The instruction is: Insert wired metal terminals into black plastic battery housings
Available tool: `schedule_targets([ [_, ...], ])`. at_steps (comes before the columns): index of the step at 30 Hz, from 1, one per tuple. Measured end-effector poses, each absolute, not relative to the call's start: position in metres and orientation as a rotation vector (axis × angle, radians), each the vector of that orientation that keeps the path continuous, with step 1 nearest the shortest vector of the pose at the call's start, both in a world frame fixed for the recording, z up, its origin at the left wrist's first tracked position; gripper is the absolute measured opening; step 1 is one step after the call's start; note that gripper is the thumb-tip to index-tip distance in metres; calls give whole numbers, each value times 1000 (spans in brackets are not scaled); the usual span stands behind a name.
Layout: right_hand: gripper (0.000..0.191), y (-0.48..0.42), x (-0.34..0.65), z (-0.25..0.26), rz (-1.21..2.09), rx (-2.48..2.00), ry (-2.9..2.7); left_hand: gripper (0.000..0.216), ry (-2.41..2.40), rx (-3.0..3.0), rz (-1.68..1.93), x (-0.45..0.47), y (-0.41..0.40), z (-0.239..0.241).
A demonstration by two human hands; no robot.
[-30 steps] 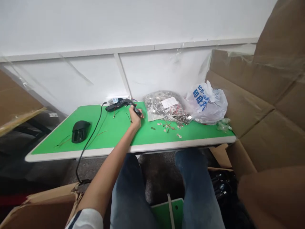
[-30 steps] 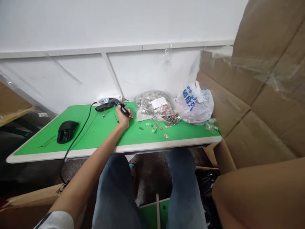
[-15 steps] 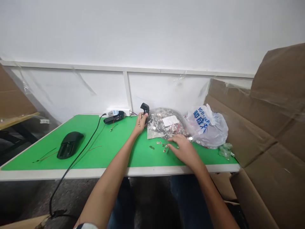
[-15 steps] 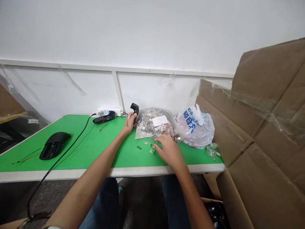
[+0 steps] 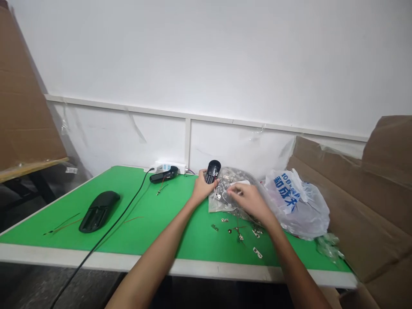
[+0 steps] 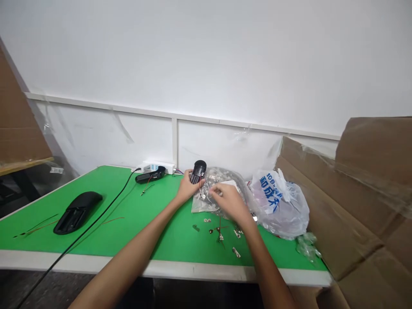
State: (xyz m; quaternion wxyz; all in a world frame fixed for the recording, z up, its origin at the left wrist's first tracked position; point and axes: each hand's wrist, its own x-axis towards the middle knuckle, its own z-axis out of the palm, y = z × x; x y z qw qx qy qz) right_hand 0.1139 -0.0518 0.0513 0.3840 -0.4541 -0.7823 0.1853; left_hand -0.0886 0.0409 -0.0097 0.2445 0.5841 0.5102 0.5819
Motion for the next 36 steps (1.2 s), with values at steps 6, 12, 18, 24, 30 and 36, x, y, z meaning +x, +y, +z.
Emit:
schedule_targets([
  [6, 39, 21, 101, 45, 675, -944, -1533, 48, 1488, 1855, 1574, -89, 33, -8],
  [12, 39, 16, 106, 14, 659, -960, -1413, 42, 1059, 1611, 1674, -79, 20, 7],
  [18, 35, 2, 93, 24, 624, -891, -1438, 70, 522, 945, 1239, -73, 0, 23],
  [24, 37, 7, 94, 21, 706, -875, -1315, 56, 751, 1049, 1460, -69, 7, 14],
  [30, 39, 10, 98, 22, 705, -882, -1294, 55, 1176, 1286, 1709, -77, 23, -2],
  [36, 27, 2, 91, 19, 559, -933, -1438, 41, 1253, 1539, 1655, -76, 30, -9],
])
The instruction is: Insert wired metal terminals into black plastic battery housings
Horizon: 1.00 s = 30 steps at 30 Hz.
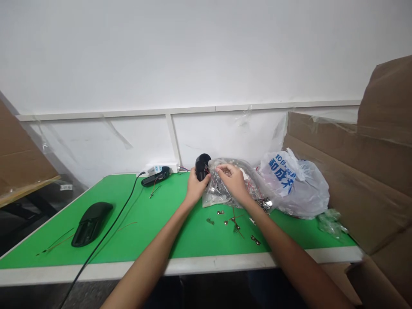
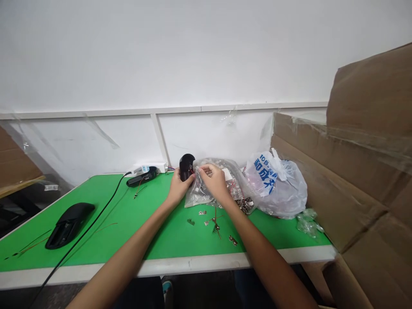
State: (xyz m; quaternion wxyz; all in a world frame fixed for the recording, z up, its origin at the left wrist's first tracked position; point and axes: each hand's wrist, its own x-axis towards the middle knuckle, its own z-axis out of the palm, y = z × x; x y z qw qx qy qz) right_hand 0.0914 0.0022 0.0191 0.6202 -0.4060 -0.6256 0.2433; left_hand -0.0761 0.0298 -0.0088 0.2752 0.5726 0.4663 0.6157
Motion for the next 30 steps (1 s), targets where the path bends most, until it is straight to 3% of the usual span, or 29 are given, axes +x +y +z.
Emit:
schedule_targets([
  [9, 12, -4, 83, 9, 344, -1015, -1616, 48, 1147, 1779, 1620, -71, 21, -7],
  [30, 11, -10, 74, 5, 191, -1083, -1629, 51, 1209, 1964, 1525, -68, 9, -5],
])
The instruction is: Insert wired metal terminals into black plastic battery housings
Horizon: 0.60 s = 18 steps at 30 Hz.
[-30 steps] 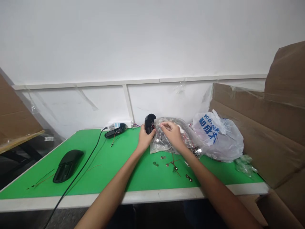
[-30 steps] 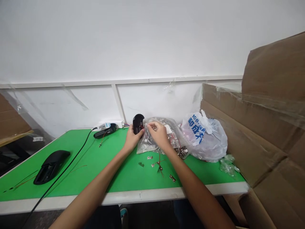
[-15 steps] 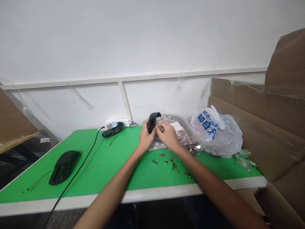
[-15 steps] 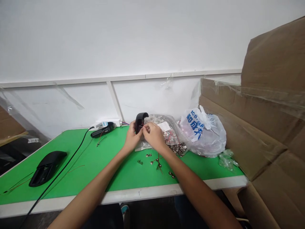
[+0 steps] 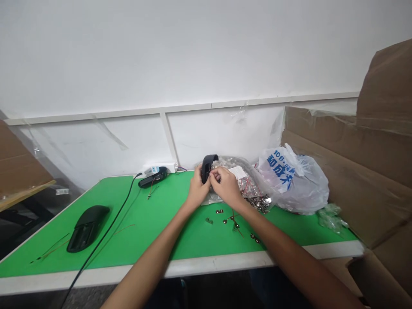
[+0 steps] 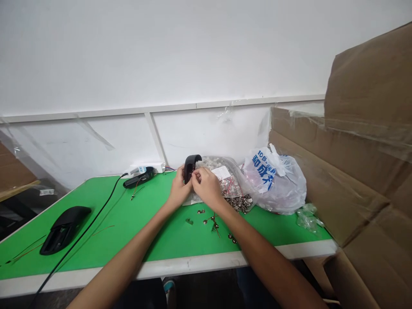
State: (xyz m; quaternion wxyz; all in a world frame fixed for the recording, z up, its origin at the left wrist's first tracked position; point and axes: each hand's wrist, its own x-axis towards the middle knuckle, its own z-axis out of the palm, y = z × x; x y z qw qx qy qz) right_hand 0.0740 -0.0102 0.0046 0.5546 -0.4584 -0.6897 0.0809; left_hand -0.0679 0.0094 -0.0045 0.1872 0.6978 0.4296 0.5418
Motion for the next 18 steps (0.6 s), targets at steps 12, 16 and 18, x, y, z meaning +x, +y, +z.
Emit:
schedule_targets([
  [12, 13, -12, 76, 6, 86, -1136, -1634, 56, 1159, 2039, 1477, -70, 10, -3],
  [16, 11, -8, 76, 7, 191, -1079, -1546, 59, 1066, 2024, 1469, -72, 10, 0],
  [18, 9, -6, 75, 9, 346, -1038, -1492, 57, 1067, 2003, 1477, -72, 9, 1],
])
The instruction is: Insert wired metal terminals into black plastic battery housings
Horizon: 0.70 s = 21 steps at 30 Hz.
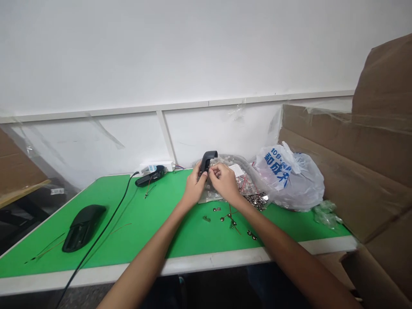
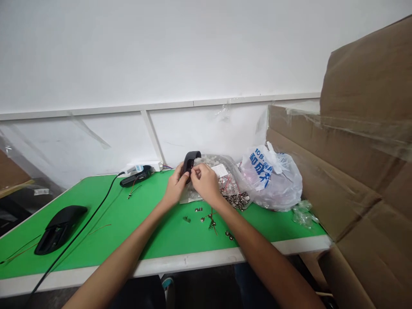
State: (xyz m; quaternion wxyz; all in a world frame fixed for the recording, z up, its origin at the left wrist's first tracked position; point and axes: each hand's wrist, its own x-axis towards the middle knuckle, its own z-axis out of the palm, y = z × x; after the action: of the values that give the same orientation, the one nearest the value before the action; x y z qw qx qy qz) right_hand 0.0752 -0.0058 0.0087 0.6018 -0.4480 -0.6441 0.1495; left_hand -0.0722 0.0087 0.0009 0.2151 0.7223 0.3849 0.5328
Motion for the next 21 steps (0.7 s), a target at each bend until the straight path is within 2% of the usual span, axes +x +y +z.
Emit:
schedule_targets([
  [4, 12, -4, 72, 11, 677, -982, -1370, 55, 1120, 1976, 1519, -70, 6, 3],
  [9, 14, -4, 70, 12, 791, -931, -1283, 54, 1100, 1971, 1562, -69, 6, 1],
  [16, 31, -3, 69, 16, 1084, -821, -1214, 53, 1026, 1891, 1614, -68, 5, 3],
  [21, 32, -6, 68, 22, 1260, -796, -1143, 50, 982, 1863, 1610, -67, 4, 3],
])
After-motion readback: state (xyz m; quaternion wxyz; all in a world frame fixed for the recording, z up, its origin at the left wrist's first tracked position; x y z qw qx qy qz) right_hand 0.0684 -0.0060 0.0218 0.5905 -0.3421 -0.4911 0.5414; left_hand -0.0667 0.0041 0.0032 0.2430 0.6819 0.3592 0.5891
